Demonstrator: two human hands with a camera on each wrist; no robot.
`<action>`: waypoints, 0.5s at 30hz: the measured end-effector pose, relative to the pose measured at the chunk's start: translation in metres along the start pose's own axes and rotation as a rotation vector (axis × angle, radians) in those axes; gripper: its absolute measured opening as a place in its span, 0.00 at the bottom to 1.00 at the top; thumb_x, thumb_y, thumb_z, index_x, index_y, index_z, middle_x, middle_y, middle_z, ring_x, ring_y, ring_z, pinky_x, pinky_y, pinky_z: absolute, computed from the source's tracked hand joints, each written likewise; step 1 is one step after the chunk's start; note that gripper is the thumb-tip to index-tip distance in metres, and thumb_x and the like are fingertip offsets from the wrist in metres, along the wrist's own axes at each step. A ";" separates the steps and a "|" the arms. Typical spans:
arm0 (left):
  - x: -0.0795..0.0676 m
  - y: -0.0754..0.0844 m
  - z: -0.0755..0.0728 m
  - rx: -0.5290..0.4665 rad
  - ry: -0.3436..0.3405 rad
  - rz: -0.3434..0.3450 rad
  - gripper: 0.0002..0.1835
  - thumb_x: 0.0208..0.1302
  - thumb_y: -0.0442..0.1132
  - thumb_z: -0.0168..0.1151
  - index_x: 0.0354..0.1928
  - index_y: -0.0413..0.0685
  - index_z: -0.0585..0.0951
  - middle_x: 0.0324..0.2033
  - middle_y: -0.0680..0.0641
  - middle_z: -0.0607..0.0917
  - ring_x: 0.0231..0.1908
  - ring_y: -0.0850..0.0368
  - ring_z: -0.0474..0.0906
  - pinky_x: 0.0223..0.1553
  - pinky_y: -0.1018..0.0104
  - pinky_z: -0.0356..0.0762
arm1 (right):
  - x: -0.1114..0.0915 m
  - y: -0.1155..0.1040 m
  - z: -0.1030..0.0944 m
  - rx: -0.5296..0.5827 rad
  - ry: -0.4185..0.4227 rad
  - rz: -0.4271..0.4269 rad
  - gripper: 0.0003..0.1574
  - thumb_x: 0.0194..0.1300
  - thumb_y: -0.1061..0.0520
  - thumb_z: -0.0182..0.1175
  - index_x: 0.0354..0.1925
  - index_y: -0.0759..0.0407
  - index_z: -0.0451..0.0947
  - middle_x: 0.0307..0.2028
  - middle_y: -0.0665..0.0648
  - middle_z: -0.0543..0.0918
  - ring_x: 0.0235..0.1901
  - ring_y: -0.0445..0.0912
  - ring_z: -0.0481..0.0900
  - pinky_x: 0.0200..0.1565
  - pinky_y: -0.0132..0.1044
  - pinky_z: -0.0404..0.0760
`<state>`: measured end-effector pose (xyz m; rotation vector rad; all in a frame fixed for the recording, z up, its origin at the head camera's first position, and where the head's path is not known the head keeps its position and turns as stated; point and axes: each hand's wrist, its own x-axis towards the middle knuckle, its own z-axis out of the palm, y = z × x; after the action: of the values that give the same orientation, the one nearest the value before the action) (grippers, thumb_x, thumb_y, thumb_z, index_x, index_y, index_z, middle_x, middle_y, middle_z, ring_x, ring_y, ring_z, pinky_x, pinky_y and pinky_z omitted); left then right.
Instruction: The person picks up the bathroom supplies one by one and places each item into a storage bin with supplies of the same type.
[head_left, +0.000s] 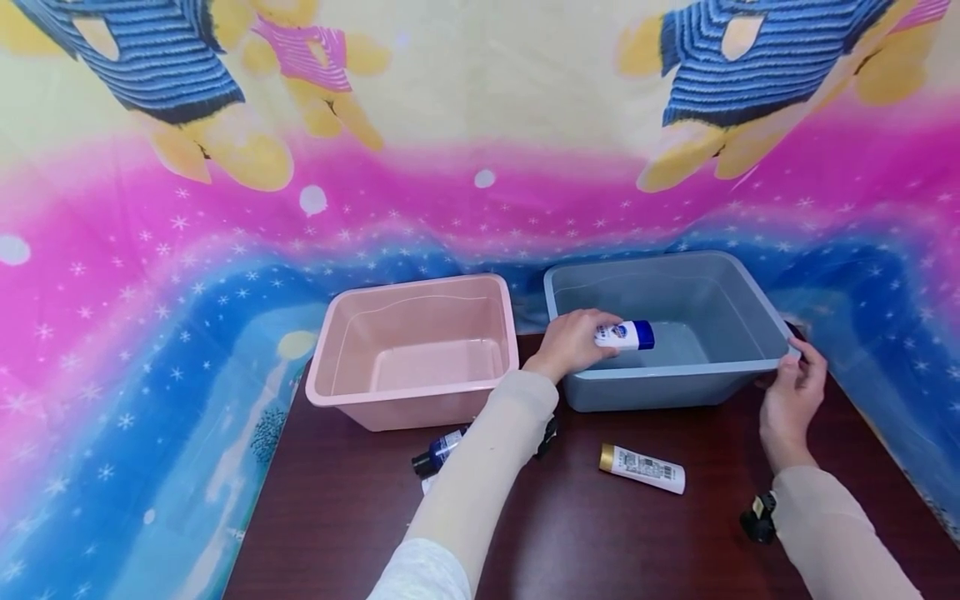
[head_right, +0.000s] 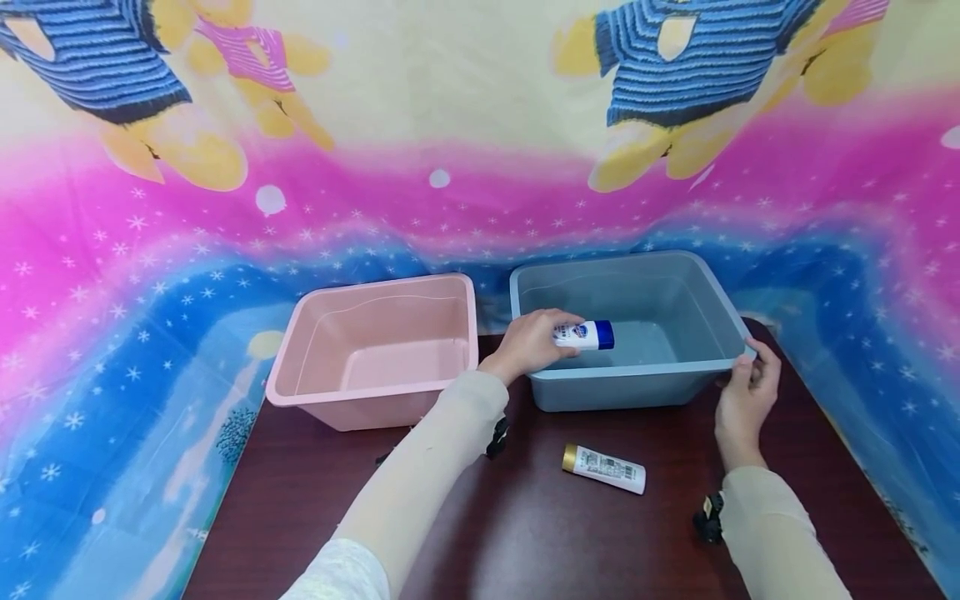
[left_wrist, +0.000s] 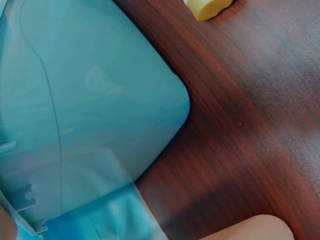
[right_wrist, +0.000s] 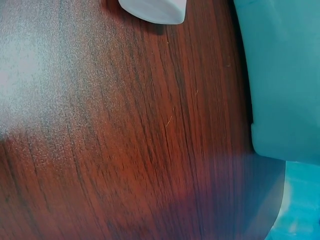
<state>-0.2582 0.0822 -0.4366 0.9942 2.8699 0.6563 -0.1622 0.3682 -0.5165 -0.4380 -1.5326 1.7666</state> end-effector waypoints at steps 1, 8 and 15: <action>0.000 0.000 0.000 0.000 0.000 0.000 0.27 0.61 0.53 0.70 0.63 0.65 0.79 0.57 0.59 0.80 0.51 0.65 0.76 0.50 0.70 0.73 | 0.000 0.000 0.000 0.006 0.000 0.000 0.19 0.75 0.56 0.54 0.63 0.52 0.73 0.49 0.52 0.75 0.38 0.40 0.73 0.32 0.25 0.75; -0.004 0.001 -0.001 -0.020 -0.020 -0.005 0.19 0.69 0.45 0.63 0.61 0.65 0.80 0.61 0.59 0.77 0.53 0.64 0.76 0.28 0.74 0.72 | -0.003 -0.001 0.000 0.007 -0.003 0.007 0.20 0.75 0.55 0.54 0.63 0.52 0.72 0.49 0.52 0.75 0.39 0.40 0.74 0.32 0.24 0.75; -0.005 0.000 -0.004 -0.053 -0.011 0.004 0.18 0.70 0.49 0.61 0.61 0.65 0.80 0.61 0.59 0.77 0.58 0.64 0.74 0.43 0.73 0.76 | -0.001 -0.001 0.001 -0.011 -0.002 -0.015 0.20 0.75 0.57 0.53 0.63 0.53 0.73 0.47 0.52 0.77 0.37 0.40 0.74 0.32 0.25 0.75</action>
<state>-0.2550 0.0783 -0.4334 0.9939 2.8260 0.7213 -0.1617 0.3670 -0.5160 -0.4294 -1.5437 1.7477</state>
